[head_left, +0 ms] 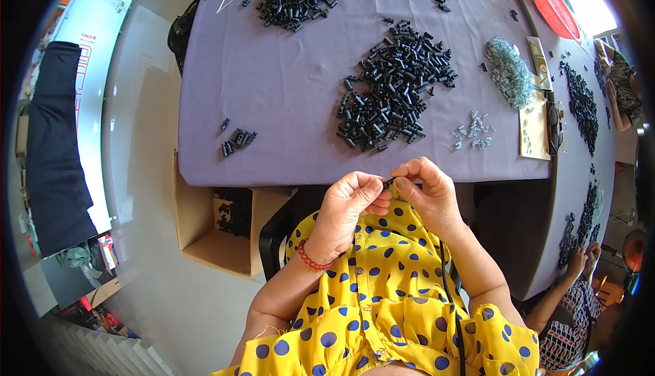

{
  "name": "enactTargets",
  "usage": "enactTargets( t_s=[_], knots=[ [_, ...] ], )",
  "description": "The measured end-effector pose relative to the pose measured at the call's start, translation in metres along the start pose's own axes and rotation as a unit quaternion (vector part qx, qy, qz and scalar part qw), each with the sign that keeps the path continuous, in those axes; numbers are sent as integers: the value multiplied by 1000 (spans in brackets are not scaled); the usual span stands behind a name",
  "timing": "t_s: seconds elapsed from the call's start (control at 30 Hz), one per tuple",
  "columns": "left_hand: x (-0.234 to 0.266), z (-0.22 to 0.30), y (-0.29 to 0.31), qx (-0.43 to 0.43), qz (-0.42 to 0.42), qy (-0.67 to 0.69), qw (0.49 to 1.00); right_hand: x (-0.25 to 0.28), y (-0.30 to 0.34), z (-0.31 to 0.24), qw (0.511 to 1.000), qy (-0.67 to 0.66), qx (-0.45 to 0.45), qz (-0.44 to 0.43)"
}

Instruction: Assemble small metal components into black plastic parts by hand at a workbench.

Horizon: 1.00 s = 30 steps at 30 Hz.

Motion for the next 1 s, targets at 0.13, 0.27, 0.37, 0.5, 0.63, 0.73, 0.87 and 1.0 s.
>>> enactTargets(
  t_s=[0.13, 0.27, 0.37, 0.5, 0.63, 0.73, 0.87, 1.0],
  knots=[
    [0, -2, 0, 19, -14, 9, 1000, 1, -1, 1, 1000, 23, 11, -3],
    [0, -1, 0, 14, -11, 6, 1000, 0, 0, 4, 999, -39, -25, 3],
    [1, -2, 0, 10, -12, -3, 1000, 1, 0, 5, 999, -43, -31, -4],
    [0, -1, 1, 10, -11, -12, 1000, 2, -3, 0, 1000, 8, -14, -15],
    [2, 1, 3, 15, -18, -14, 1000, 3, -5, -10, 998, 61, -17, -23],
    [1, 2, 3, 8, -15, -30, 999, 3, -6, -12, 996, 79, -18, -36],
    [3, 0, 3, -4, -7, -48, 999, 5, -7, -16, 988, 143, 38, -51],
    [-1, 1, 5, -17, 8, -50, 999, 3, -6, -23, 976, 178, 116, -49]
  ],
)
Point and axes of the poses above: each hand's wrist, its own y-axis away from the middle knuckle, its own x-axis out of the back of the hand, z = x × y, the point moved 5 cm from there along -y, towards the middle knuckle, and after that the axes turned 3 degrees about x, right-handed, at the moved point
